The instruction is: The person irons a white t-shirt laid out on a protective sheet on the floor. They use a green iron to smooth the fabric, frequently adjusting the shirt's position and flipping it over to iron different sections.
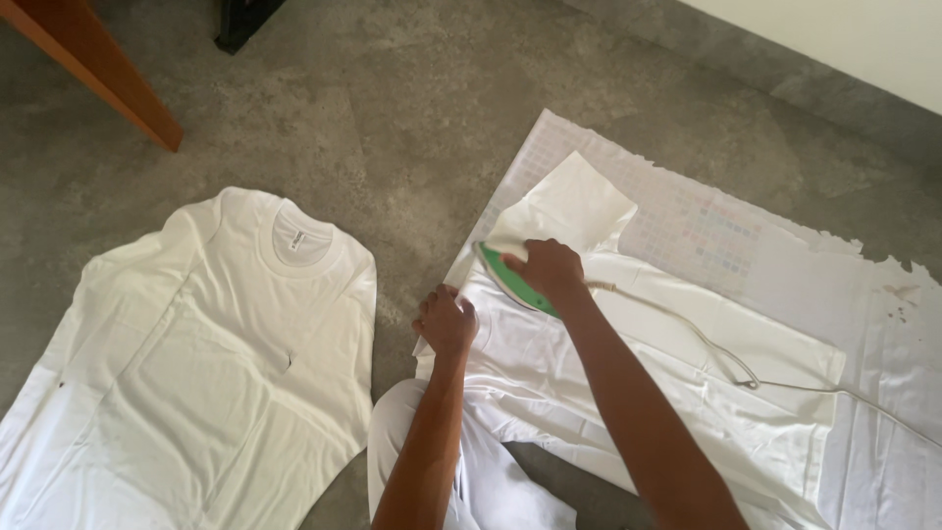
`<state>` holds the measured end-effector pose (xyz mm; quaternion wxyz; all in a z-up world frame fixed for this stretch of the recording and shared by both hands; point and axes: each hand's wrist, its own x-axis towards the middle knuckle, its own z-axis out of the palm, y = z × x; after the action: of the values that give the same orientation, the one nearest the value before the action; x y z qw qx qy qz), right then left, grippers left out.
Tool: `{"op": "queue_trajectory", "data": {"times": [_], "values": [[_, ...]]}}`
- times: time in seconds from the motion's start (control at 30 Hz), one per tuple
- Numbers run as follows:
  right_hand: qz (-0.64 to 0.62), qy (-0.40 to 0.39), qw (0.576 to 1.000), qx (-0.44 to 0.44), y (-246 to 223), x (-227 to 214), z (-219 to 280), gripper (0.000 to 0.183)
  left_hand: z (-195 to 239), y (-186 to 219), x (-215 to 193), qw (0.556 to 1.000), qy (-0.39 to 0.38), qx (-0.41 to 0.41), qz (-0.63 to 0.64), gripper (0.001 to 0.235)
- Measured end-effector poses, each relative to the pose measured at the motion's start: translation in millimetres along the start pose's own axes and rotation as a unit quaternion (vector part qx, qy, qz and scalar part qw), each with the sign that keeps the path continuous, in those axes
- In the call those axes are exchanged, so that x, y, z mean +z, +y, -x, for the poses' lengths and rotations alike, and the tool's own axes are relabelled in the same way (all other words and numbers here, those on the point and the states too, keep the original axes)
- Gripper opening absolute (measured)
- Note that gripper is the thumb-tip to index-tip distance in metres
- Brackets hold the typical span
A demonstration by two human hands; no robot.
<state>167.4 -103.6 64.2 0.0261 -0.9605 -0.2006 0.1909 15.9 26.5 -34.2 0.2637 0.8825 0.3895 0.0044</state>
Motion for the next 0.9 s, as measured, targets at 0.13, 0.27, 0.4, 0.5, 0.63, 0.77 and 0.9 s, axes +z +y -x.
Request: {"op": "queue_trajectory", "data": {"times": [0.13,0.27,0.4,0.5,0.63,0.77,0.9], "values": [[0.035,-0.026,0.997,-0.065,-9.9,-9.7,18.3,0.076,1.4,2.4,2.5,1.0,-0.006,-0.005,0.011,0.026],[0.021,0.008,1.0,0.003,-7.5,-6.6,3.5,0.08,-2.3,-2.1,8.2,1.0,0.002,-0.007,0.001,0.024],[0.034,-0.003,0.998,-0.047,-10.8,-7.4,11.7,0.079,-1.4,-0.6,6.9,1.0,0.007,-0.006,0.005,0.025],[0.052,-0.023,0.996,-0.061,-16.9,-16.7,27.7,0.081,-4.7,-1.7,13.5,1.0,0.008,-0.011,0.009,0.026],[0.014,0.02,0.999,0.031,2.8,7.1,-12.6,0.082,-7.0,-4.8,19.5,1.0,0.004,-0.015,0.008,0.025],[-0.035,0.059,0.992,0.11,13.3,24.0,-34.9,0.085,-6.3,-5.4,20.3,1.0,0.015,-0.015,0.0,0.023],[-0.024,-0.002,0.999,0.047,-3.1,-8.6,7.8,0.088,-7.0,-2.0,20.0,0.999,0.015,-0.025,0.016,0.019]]}}
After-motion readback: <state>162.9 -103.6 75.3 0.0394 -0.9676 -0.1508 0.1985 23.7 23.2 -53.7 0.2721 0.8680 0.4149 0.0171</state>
